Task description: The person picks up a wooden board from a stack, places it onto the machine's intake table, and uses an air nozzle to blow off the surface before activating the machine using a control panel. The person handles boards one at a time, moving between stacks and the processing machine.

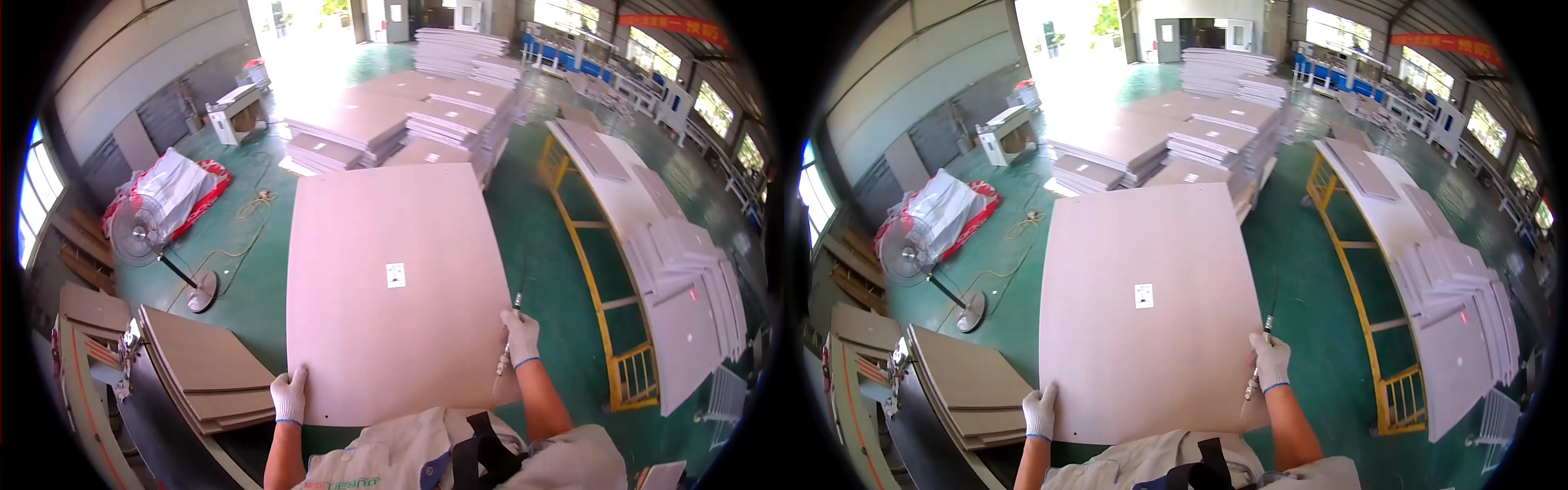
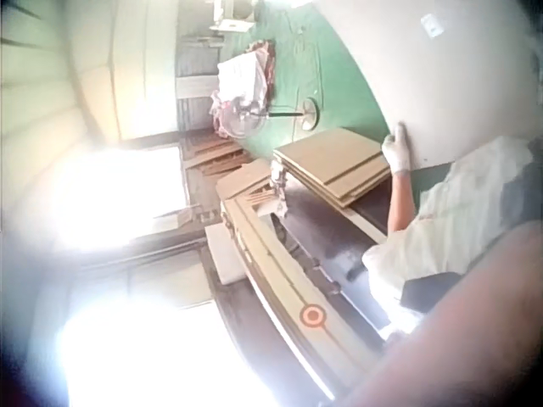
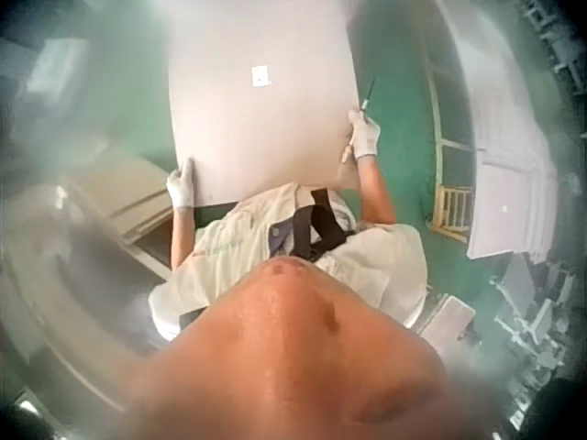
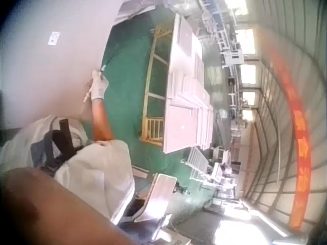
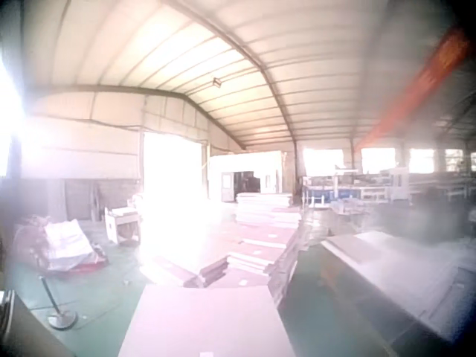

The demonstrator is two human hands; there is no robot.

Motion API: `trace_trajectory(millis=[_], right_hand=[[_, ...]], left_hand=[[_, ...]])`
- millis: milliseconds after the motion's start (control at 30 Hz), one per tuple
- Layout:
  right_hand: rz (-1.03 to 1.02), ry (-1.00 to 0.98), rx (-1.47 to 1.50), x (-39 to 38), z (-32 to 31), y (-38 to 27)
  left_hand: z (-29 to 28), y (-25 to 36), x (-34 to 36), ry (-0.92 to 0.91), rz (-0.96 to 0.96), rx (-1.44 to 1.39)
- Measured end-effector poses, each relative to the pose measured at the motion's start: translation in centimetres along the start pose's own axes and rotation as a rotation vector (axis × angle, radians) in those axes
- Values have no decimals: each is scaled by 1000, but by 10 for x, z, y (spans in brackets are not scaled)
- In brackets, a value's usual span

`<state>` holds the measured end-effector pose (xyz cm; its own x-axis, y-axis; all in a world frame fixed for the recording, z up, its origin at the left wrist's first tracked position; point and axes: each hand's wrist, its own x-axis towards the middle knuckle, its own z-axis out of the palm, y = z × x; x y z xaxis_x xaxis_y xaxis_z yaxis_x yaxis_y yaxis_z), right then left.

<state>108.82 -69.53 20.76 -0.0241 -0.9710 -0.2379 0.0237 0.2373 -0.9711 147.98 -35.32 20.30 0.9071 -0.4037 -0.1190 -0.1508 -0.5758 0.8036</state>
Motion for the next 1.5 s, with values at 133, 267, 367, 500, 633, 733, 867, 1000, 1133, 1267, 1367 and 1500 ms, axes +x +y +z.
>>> trace_trajectory(millis=[133, 267, 367, 500, 633, 733, 867, 1000, 1133, 1267, 1367, 1500], right_hand=[[-41, -142, -41, 81, 153, -2], [-55, -279, -26, 178, 286, -3], [-71, -340, 4, 261, 382, -14], [34, -378, -107, 340, 482, -65], [-54, -406, -178, 435, 595, -106], [-52, -369, -202, 499, 672, -143], [-189, -343, -479, 557, 733, -148], [-285, -495, -720, 514, 804, -174], [-601, -333, -837, 513, 838, -149], [-227, -434, -847, 521, 859, -181], [-211, -367, -733, 546, 852, -175], [-167, -363, -226, 598, 872, -168]], left_hand=[[-16, -22, 82, 169, -68, -63], [-11, 0, 180, 232, -136, -161], [4, 30, 277, 245, -133, -150], [22, 66, 394, 301, -168, -141], [43, 113, 521, 236, -241, -202], [70, 135, 631, 197, -256, -263], [133, 188, 768, -92, -142, -363], [208, 223, 894, -313, -97, -480], [290, 328, 934, -670, -112, -361], [328, 345, 1024, -581, 454, -141], [344, 411, 1116, -14, 1108, 243], [394, 459, 1224, -171, 1053, 637]])
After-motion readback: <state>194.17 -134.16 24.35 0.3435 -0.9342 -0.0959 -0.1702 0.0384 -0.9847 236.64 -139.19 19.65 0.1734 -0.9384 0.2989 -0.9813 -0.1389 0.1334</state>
